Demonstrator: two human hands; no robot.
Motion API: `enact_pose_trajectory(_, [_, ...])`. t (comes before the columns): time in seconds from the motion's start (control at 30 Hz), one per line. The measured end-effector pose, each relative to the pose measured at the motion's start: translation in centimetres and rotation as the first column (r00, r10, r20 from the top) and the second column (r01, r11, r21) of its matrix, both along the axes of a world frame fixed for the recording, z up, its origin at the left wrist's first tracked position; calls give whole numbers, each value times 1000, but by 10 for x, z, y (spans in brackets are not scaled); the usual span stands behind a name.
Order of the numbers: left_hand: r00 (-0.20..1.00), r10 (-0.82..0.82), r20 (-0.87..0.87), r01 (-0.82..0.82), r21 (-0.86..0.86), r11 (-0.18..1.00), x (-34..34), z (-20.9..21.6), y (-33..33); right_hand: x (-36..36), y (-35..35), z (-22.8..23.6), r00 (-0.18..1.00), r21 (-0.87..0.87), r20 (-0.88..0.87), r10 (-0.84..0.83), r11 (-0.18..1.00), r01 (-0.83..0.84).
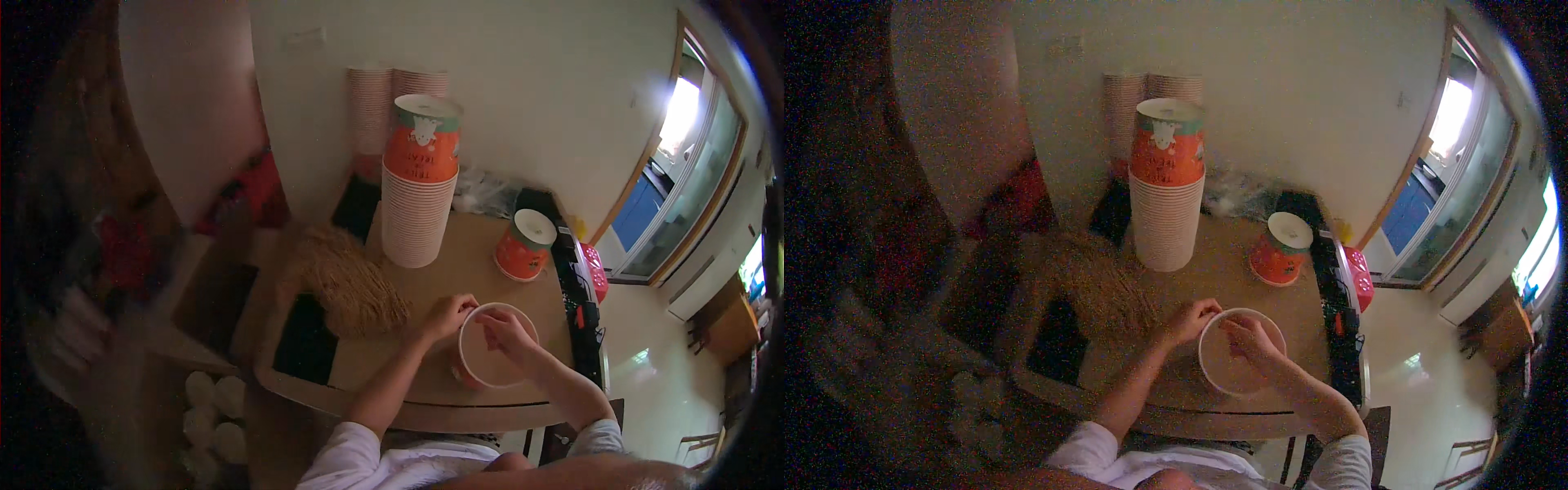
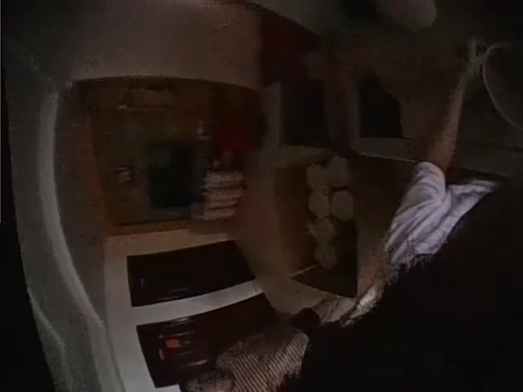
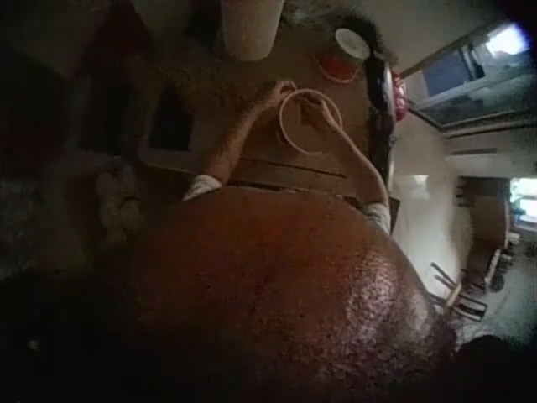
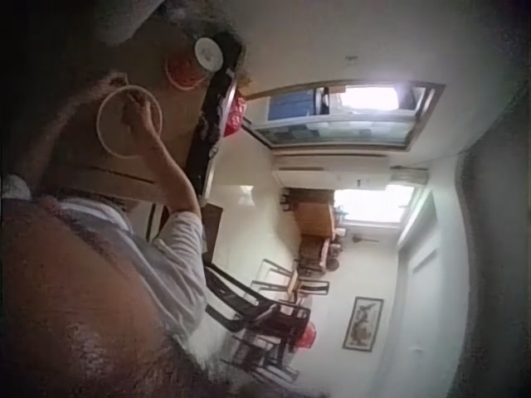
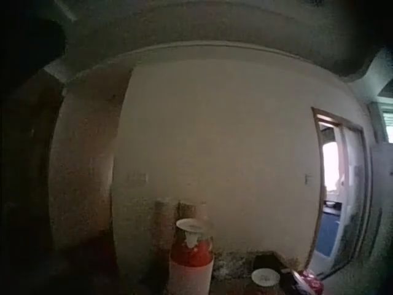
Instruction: Attaching handle strings to printed paper buckets at a workstation.
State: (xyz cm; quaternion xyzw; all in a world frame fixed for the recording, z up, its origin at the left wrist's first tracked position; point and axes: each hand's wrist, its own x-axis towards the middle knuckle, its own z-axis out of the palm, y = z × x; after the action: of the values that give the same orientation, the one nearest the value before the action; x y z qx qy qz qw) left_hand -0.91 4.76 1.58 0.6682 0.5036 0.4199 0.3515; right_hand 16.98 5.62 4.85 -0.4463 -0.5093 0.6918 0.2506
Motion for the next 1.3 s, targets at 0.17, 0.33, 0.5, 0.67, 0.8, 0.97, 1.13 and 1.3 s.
enact_pose_trajectory(0.17, [946,110,303,-136,65,989,5,-44,27,27,-9,25,985,170,87,150,972,-164])
enact_pose_trajectory(0.33, [863,149,484,-117,-95,988,-9,-47,23,11,-55,101,933,406,281,225,853,-328])
enact_pose_trajectory(0.5, [856,12,516,149,-269,952,-9,-35,25,-57,-90,103,702,741,648,293,-34,-670])
enact_pose_trajectory(0.67, [752,121,648,294,-494,818,-24,-34,6,-112,-109,89,479,442,877,-42,-323,-837])
enact_pose_trajectory(0.8, [366,-375,852,285,281,916,-35,12,-36,-83,-37,105,646,625,763,29,218,-749])
enact_pose_trajectory(0.97, [733,124,668,369,-545,753,-14,-4,-4,-45,61,47,477,479,878,44,-70,-875])
enact_pose_trajectory(1.13, [759,147,634,200,-442,875,3,-16,1,-32,79,30,537,329,815,217,590,-738])
enact_pose_trajectory(1.3, [704,194,683,35,-306,952,18,-41,16,-21,74,19,645,255,690,329,724,-641])
